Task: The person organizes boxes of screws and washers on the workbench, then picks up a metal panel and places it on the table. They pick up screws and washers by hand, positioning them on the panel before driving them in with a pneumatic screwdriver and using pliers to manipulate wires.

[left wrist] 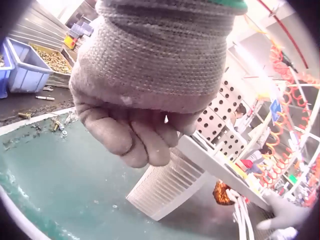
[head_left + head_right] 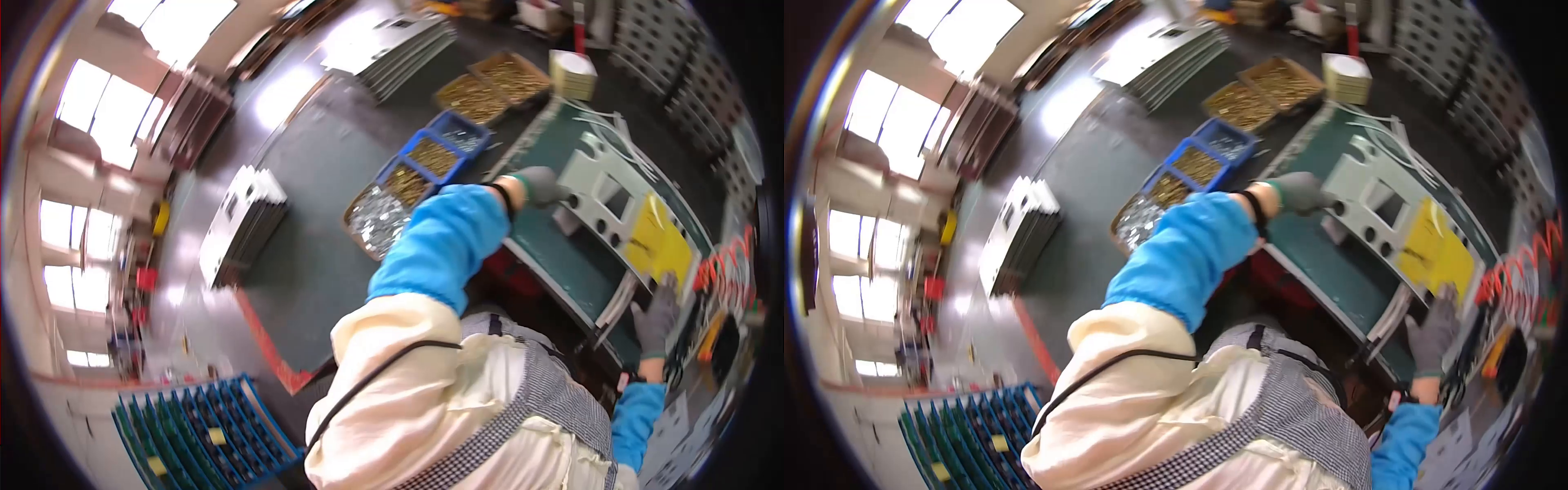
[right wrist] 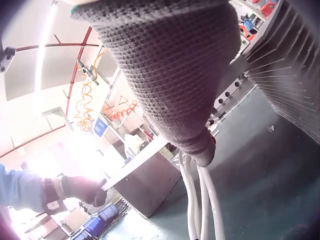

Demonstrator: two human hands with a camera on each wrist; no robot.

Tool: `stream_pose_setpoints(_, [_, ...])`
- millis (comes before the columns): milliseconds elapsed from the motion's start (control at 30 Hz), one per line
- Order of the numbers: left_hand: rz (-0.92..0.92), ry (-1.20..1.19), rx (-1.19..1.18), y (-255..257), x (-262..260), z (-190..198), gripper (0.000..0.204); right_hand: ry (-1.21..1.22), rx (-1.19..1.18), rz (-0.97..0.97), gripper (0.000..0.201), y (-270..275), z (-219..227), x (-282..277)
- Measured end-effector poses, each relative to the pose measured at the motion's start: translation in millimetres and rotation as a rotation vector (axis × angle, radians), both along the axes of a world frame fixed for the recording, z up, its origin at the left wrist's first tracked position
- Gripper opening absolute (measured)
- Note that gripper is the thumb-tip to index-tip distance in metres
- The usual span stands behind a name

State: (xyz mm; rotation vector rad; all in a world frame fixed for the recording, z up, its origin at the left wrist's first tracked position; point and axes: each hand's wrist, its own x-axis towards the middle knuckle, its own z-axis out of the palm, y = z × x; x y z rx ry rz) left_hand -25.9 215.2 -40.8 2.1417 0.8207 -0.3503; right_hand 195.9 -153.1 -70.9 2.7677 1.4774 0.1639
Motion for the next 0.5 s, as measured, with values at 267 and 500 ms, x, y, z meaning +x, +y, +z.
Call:
stream_pose_setpoints(267, [-0.06, -0.022, 0.195, -1, 4, -22, 0.046, -0.047, -0.128, -0.03, 0.102, 8, 6, -1])
stream_pose_setpoints(500, [0.661, -0.39, 0.063, -45, -192, 26, 0.037, -0.021, 0.006, 0.127, 0.089, 0, 19, 1])
